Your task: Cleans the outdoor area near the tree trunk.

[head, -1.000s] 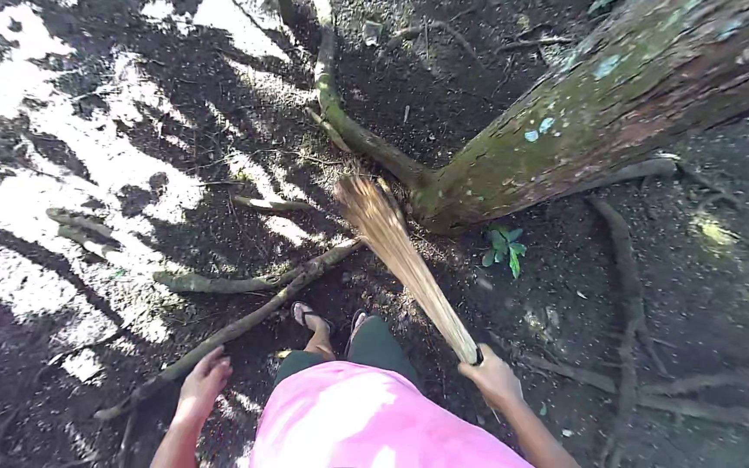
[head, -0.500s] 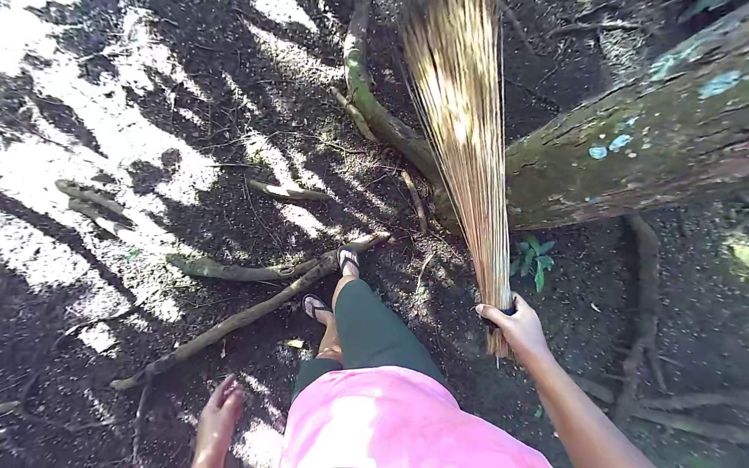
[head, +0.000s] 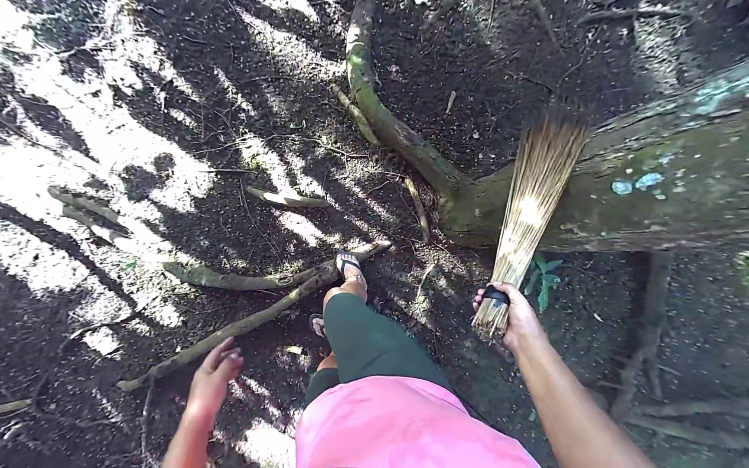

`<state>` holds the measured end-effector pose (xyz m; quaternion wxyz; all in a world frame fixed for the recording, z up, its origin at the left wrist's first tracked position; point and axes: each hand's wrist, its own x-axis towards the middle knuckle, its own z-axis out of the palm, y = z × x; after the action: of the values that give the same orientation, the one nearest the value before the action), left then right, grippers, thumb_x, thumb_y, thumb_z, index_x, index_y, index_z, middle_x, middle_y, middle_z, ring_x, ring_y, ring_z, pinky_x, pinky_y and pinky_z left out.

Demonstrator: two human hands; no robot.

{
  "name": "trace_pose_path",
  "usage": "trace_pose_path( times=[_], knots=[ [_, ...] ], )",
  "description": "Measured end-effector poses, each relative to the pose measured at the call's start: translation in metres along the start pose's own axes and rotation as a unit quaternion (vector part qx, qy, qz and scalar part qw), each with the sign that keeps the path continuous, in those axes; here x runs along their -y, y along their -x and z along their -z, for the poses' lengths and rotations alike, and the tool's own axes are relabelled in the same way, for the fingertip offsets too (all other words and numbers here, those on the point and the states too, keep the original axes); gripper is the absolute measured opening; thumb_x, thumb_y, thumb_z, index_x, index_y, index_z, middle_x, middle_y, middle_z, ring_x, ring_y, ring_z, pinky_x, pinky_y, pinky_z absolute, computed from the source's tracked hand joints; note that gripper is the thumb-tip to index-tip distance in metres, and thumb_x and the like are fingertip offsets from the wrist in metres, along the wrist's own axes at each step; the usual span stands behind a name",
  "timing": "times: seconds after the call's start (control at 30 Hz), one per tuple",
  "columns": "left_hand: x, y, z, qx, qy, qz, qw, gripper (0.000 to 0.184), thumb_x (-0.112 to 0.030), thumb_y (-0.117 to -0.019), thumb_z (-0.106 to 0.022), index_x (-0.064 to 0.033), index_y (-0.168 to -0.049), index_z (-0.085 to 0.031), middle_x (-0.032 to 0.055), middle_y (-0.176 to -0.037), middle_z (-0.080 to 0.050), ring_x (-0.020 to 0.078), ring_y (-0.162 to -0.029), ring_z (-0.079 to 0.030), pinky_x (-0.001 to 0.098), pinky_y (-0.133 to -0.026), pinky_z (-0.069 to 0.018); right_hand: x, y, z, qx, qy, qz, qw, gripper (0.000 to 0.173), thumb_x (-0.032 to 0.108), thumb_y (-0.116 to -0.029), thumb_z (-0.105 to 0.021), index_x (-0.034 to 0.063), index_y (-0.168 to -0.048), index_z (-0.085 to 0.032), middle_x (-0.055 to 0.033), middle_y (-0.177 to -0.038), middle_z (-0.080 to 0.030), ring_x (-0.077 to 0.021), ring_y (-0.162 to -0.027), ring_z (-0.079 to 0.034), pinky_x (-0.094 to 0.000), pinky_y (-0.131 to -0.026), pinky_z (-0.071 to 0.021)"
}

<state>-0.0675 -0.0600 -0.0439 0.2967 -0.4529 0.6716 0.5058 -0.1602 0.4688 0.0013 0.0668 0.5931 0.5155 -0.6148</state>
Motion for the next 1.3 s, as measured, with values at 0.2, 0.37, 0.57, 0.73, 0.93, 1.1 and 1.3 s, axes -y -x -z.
trace_pose_path(
  times=[0.2,0.37,0.57,0.73,0.93,1.1,1.3],
  knots=[
    [-0.001,0.000,-0.006,0.007,-0.030,-0.086,0.996,0.048,-0.014,-0.1018,-0.053,-0.0053,-0.149,-0.047,0.0197,-0.131,-0.063,0.0275,-0.109,-0.067,0.0441,-0.094,-0.0553,-0.038,0.006,0.025,0.031,-0.047,0.014,0.998,0.018,0.018,-0.1069,-0.042,0.0067,-0.102,-0.055,-0.0054,-0.074,-0.064,-0.0155,-0.061,-0.065,-0.0313,-0.060,-0.0593],
    [0.063,0.063,0.002,0.024,-0.016,-0.079,0.996,0.048,-0.015,-0.1020,-0.053,-0.0034,-0.148,-0.048,0.0198,-0.127,-0.065,0.0261,-0.104,-0.069,0.0421,-0.090,-0.0565,-0.042,0.018,0.013,0.053,-0.068,0.028,0.996,0.019,0.022,-0.1074,-0.043,0.0073,-0.103,-0.053,-0.0061,-0.074,-0.063,-0.0164,-0.061,-0.065,-0.0324,-0.059,-0.0594],
    [0.119,0.086,0.030,-0.068,0.088,-0.058,0.992,0.049,-0.015,-0.1006,-0.051,-0.0038,-0.148,-0.047,0.0178,-0.127,-0.063,0.0217,-0.101,-0.069,0.0366,-0.086,-0.0572,-0.033,0.025,-0.015,0.055,-0.066,0.047,0.995,0.018,0.024,-0.1073,-0.043,0.0091,-0.102,-0.051,-0.0049,-0.074,-0.060,-0.0153,-0.061,-0.063,-0.0314,-0.060,-0.0586],
    [0.138,0.085,0.048,-0.071,0.081,-0.048,0.993,0.052,-0.017,-0.0975,-0.053,-0.0024,-0.147,-0.047,0.0184,-0.127,-0.064,0.0222,-0.103,-0.068,0.0381,-0.088,-0.0570,-0.031,0.029,-0.045,0.040,-0.072,0.051,0.995,0.016,0.023,-0.1062,-0.045,0.0093,-0.102,-0.051,-0.0056,-0.075,-0.060,-0.0160,-0.062,-0.064,-0.0323,-0.061,-0.0587],
    [0.130,0.065,0.051,-0.023,0.046,-0.009,0.999,0.050,-0.015,-0.0980,-0.054,-0.0016,-0.146,-0.049,0.0190,-0.127,-0.064,0.0246,-0.104,-0.068,0.0412,-0.089,-0.0555,-0.031,0.026,-0.077,0.023,-0.077,0.050,0.996,0.016,0.024,-0.1064,-0.044,0.0103,-0.101,-0.051,-0.0045,-0.073,-0.061,-0.0154,-0.062,-0.064,-0.0322,-0.061,-0.0588],
    [0.107,0.043,0.053,0.001,0.051,0.022,0.998,0.048,-0.011,-0.1007,-0.054,-0.0060,-0.148,-0.049,0.0183,-0.129,-0.064,0.0246,-0.107,-0.067,0.0408,-0.091,-0.0550,-0.021,0.038,-0.092,0.009,-0.082,0.052,0.995,0.018,0.025,-0.1067,-0.043,0.0115,-0.098,-0.051,-0.0033,-0.074,-0.061,-0.0141,-0.062,-0.064,-0.0304,-0.061,-0.0582],
    [0.143,0.044,0.054,0.011,0.087,0.036,0.995,0.047,-0.008,-0.1010,-0.054,-0.0046,-0.148,-0.048,0.0195,-0.128,-0.064,0.0245,-0.103,-0.068,0.0396,-0.087,-0.0562,-0.031,0.049,-0.088,0.024,-0.108,0.060,0.992,0.020,0.025,-0.1073,-0.041,0.0111,-0.097,-0.050,-0.0039,-0.072,-0.061,-0.0144,-0.061,-0.065,-0.0305,-0.060,-0.0591]
  ],
)
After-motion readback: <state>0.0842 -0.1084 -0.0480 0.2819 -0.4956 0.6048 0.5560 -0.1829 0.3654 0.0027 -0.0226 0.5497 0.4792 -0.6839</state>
